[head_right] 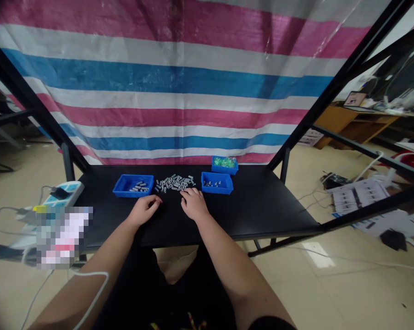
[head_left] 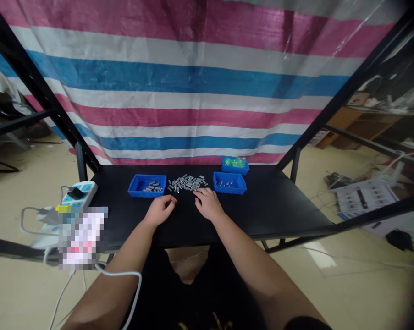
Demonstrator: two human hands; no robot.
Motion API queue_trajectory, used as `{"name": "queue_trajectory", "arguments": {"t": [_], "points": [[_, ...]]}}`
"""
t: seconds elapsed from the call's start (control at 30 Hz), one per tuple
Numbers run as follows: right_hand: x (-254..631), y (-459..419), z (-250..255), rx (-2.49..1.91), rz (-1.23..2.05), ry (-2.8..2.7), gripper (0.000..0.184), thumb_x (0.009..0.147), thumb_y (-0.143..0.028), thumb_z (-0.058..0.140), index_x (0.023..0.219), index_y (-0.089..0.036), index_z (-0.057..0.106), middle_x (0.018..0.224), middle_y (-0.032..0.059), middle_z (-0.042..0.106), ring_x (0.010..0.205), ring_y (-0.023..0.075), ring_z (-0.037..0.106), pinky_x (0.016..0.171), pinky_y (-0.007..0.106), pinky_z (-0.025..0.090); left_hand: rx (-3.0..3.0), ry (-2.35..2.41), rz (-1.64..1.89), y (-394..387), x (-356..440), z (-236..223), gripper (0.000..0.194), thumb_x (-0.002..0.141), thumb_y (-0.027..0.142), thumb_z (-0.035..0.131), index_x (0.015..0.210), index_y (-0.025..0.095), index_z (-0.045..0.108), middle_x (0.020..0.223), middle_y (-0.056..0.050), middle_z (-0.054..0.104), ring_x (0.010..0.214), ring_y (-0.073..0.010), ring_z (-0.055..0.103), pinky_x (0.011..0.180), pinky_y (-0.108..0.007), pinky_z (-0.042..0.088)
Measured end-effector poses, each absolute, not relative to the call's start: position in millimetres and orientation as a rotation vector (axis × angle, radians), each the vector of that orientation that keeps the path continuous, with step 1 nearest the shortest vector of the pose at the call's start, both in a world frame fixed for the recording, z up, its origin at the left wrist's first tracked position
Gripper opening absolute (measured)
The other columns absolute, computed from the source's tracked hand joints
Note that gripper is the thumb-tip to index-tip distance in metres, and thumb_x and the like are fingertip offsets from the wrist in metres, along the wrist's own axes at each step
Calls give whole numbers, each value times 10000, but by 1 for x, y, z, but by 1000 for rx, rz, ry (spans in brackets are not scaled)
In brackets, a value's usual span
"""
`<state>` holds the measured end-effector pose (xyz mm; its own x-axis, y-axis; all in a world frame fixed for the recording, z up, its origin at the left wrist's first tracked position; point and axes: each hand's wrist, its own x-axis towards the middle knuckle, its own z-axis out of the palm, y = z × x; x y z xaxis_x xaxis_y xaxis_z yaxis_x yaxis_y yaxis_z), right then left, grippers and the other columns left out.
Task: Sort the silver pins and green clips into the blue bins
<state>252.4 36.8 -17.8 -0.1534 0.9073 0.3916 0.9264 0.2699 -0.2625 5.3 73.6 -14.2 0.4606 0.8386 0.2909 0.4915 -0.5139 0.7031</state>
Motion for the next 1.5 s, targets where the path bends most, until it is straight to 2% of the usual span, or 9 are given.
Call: {"name": "queue_trajectory", "arguments": {"t": [0.23, 0.37, 0.57, 0.9, 1.07, 1.17, 1.27, 1.37, 1.5], "points": [[257, 36, -17, -1524, -30, -2024, 290, 904, -145, 527, 1059, -256, 747, 1051, 47, 694, 1002, 214, 571, 915, 363, 426, 2178, 1101, 860, 74, 5, -14, 228, 896, 289, 516, 921, 185, 717, 814, -44, 729, 766, -195, 672, 744, -287, 503], [265, 35, -13, -1570, -169, -1836, 293, 901, -164, 523, 1080, -246, 739, 1110, 62, 671, 1056, 224, 552, 961, 375, 397, 2183, 1109, 858, 75, 5, -14, 228, 896, 292, 521, 920, 178, 718, 797, -45, 725, 758, -194, 668, 736, -283, 503], [277, 31, -9, -1787, -342, -1418, 330, 880, -197, 513, 1138, -241, 714, 1172, 84, 650, 1133, 281, 501, 1028, 463, 320, 2187, 1110, 852, 74, 6, -11, 215, 894, 276, 521, 905, 181, 713, 798, -31, 722, 710, -173, 651, 694, -262, 475], [282, 35, -18, -1929, -316, -1284, 326, 800, -224, 571, 1096, -242, 707, 1137, 97, 653, 1123, 344, 452, 973, 533, 318, 2161, 1106, 846, 73, 5, -11, 219, 899, 278, 514, 919, 183, 710, 842, -43, 732, 759, -187, 666, 717, -272, 482], [282, 34, -15, -1847, -314, -1306, 334, 815, -213, 560, 1122, -217, 689, 1203, 131, 565, 1138, 336, 466, 991, 519, 375, 2162, 1103, 858, 74, 5, -12, 208, 896, 272, 520, 909, 186, 709, 843, -40, 736, 765, -189, 671, 720, -269, 484], [275, 33, -12, -1680, -234, -1534, 331, 855, -192, 518, 1143, -206, 681, 1202, 123, 558, 1131, 287, 514, 1032, 454, 408, 2163, 1100, 857, 74, 5, -13, 210, 896, 270, 519, 916, 186, 710, 846, -39, 735, 754, -184, 664, 704, -265, 476], [263, 34, -13, -1628, -152, -1758, 364, 886, -212, 505, 1213, -200, 666, 1319, 116, 546, 1175, 262, 531, 1049, 406, 430, 2168, 1099, 851, 75, 5, -15, 217, 902, 279, 514, 916, 185, 709, 836, -34, 730, 722, -175, 648, 669, -260, 460], [253, 37, -18, -1778, -134, -1824, 440, 908, -290, 521, 1324, -174, 610, 1459, 145, 476, 1256, 307, 500, 1029, 443, 447, 2169, 1092, 858, 75, 5, -16, 217, 901, 276, 513, 909, 188, 711, 831, -31, 730, 722, -173, 646, 679, -262, 462], [248, 45, -25, -2013, -112, -1781, 513, 917, -366, 541, 1387, -162, 563, 1530, 187, 409, 1281, 367, 486, 992, 494, 441, 2164, 1094, 871, 75, 6, -16, 220, 899, 278, 512, 903, 190, 713, 822, -31, 732, 725, -175, 652, 663, -255, 462]]}}
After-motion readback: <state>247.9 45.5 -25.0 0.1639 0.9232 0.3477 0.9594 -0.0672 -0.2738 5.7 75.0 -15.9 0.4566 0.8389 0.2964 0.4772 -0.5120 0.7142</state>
